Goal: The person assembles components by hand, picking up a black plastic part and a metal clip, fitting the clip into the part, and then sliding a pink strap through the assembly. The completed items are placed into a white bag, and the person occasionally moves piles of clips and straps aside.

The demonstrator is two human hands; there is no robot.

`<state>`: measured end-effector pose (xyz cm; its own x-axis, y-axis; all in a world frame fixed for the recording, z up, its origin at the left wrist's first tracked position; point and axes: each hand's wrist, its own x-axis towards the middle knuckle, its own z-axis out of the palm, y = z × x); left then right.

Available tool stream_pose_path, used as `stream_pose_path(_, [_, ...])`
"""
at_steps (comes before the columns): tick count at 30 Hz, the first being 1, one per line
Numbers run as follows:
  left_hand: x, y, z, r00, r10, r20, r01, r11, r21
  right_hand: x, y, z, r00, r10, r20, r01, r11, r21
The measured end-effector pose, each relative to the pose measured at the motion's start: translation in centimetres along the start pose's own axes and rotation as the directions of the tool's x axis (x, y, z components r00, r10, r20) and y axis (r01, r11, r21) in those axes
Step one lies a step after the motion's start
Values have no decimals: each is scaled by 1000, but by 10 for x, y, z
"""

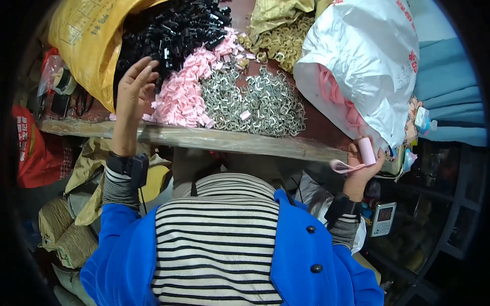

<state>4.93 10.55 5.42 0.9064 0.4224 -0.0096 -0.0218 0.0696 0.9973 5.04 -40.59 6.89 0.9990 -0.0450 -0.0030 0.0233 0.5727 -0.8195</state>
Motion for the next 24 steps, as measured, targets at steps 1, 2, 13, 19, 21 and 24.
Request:
stream_pose_path(1, [-2,-5,5,995,-65,76,76,986,-148,-2,-1,4,993,113,-17,-103,948,301])
stream_pose_path(2, [-6,-11,10,980,-118,158,160,945,-285,2,10,9,995,104,-10,-96,947,308])
stream_pose_path(13, [-52,-6,20,800,-262,539,525,741,-419,35,211,271,629,366,686,-115,916,-384])
stream_pose_path(19, [-55,-26,-10,915,-325,237,400,670,-625,20,239,306,385,384,839,282,817,-504])
stream_pose_path(21, [-52,-27,-20,942,-284,178,323,630,-706,16,249,312,396,434,809,106,854,-509])
stream_pose_path(24, [-40,-21,-46,967,-251,33,186,616,-766,24,257,318,468,472,747,-187,879,-439])
